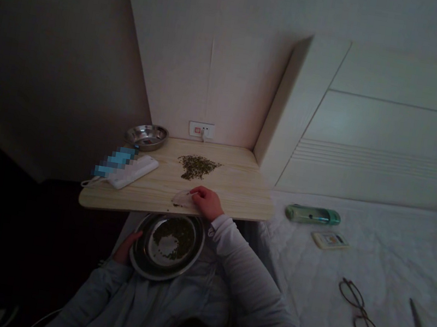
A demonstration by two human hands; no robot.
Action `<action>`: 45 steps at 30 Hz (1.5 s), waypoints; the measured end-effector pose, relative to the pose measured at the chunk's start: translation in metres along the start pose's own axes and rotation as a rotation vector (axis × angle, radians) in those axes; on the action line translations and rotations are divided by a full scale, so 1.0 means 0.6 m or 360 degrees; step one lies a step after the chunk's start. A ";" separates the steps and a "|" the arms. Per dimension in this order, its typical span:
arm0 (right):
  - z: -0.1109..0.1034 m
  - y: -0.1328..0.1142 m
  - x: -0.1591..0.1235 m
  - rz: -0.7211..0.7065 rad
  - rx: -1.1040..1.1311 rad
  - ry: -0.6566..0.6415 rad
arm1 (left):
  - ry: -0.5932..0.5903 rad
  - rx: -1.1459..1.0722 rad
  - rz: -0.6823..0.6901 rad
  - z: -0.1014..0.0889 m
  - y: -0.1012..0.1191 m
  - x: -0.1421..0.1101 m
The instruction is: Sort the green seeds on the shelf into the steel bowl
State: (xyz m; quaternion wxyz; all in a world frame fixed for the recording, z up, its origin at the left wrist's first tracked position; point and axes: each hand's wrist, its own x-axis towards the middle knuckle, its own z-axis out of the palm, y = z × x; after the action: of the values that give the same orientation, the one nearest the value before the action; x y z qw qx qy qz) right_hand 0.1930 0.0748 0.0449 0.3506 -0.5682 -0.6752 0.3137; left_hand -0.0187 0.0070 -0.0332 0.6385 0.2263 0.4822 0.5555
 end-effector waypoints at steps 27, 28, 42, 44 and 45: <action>0.001 0.001 -0.002 0.0004 0.0043 -0.0066 | 0.0011 0.0080 0.0078 0.005 0.004 -0.003; 0.001 0.000 -0.002 0.0001 0.0049 -0.0070 | -0.0003 0.0073 0.0081 0.007 0.006 -0.004; -0.001 -0.006 -0.002 -0.0014 -0.0014 -0.0073 | 0.0033 -0.0002 -0.0033 0.020 0.019 -0.016; -0.002 -0.006 -0.002 -0.0006 0.0013 -0.0105 | 0.0035 -0.0011 -0.0041 0.021 0.021 -0.018; -0.002 -0.007 -0.003 0.0000 0.0017 -0.0111 | 0.0043 0.0005 -0.0051 0.022 0.022 -0.019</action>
State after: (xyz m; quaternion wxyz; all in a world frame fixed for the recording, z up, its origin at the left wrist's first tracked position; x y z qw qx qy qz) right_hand 0.1918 0.0725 0.0485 0.3300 -0.5551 -0.6852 0.3370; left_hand -0.0128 0.0033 -0.0123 0.6403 0.2119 0.4953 0.5476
